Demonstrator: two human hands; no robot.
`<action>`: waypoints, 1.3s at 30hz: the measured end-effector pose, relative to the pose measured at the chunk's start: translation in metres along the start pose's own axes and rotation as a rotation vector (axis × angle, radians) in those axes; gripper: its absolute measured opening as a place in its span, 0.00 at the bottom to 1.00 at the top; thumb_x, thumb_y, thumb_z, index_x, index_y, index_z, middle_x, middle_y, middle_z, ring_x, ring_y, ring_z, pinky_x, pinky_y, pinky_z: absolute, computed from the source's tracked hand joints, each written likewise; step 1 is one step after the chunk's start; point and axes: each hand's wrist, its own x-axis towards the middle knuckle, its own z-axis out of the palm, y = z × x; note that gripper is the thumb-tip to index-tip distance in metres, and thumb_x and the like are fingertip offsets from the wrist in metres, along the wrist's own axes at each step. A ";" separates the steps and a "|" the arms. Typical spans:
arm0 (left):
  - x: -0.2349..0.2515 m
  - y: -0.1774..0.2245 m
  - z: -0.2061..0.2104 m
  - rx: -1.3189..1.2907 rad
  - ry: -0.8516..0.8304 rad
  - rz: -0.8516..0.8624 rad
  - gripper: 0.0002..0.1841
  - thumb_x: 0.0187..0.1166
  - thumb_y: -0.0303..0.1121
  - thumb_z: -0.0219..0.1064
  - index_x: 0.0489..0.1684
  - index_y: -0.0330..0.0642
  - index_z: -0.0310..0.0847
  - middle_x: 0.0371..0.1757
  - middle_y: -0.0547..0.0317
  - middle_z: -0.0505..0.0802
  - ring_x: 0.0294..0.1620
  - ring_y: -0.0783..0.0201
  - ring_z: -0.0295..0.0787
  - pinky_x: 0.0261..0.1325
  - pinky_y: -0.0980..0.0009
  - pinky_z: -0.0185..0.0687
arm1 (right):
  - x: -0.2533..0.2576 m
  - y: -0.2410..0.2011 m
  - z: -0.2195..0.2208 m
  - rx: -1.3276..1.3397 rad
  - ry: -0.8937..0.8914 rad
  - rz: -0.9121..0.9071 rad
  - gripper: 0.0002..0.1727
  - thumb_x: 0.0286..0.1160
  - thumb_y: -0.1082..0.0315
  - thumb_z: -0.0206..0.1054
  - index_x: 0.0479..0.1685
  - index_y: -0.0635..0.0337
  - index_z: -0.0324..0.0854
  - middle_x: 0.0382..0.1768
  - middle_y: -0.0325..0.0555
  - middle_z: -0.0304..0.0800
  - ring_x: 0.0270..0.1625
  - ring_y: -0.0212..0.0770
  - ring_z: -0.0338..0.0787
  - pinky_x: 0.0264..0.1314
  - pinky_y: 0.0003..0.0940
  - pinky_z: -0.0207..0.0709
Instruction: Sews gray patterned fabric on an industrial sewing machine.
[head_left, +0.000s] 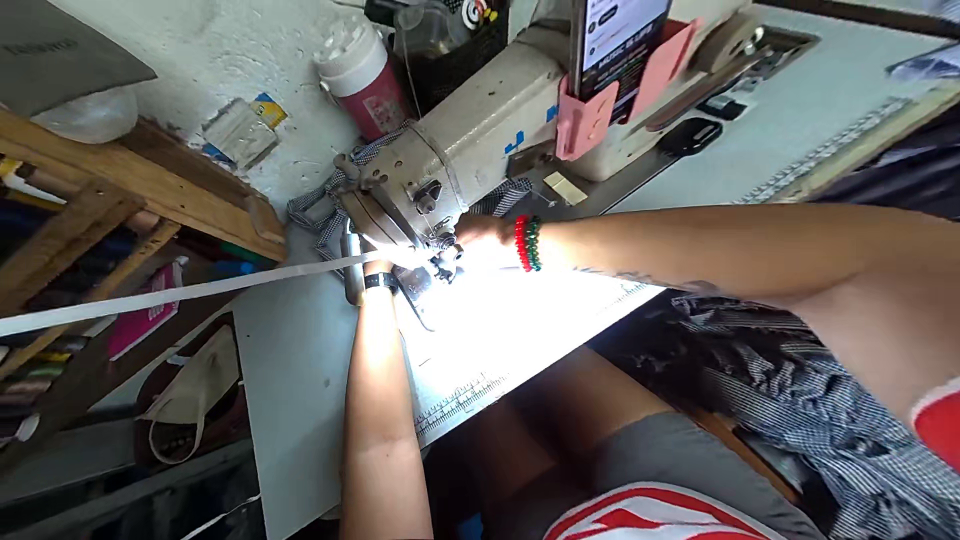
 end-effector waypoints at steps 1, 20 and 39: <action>-0.004 0.004 -0.003 0.008 -0.005 -0.003 0.26 0.87 0.32 0.63 0.79 0.24 0.69 0.80 0.31 0.78 0.85 0.47 0.70 0.88 0.56 0.58 | 0.009 0.006 0.006 0.126 0.021 -0.002 0.14 0.86 0.70 0.61 0.52 0.75 0.85 0.52 0.65 0.88 0.60 0.57 0.86 0.68 0.53 0.72; -0.309 -0.146 -0.082 -0.021 -0.648 0.557 0.14 0.83 0.42 0.67 0.53 0.43 0.92 0.44 0.54 0.96 0.46 0.59 0.94 0.55 0.52 0.89 | 0.007 -0.117 0.054 -0.116 0.405 -0.400 0.12 0.82 0.69 0.61 0.53 0.60 0.88 0.48 0.56 0.90 0.52 0.58 0.92 0.51 0.59 0.85; -0.191 -0.125 0.026 -0.214 0.225 0.756 0.13 0.81 0.33 0.68 0.56 0.38 0.90 0.53 0.51 0.94 0.60 0.57 0.91 0.69 0.59 0.84 | -0.135 -0.081 0.077 -0.061 0.448 -0.032 0.16 0.79 0.71 0.60 0.59 0.56 0.89 0.35 0.53 0.92 0.38 0.56 0.93 0.35 0.59 0.84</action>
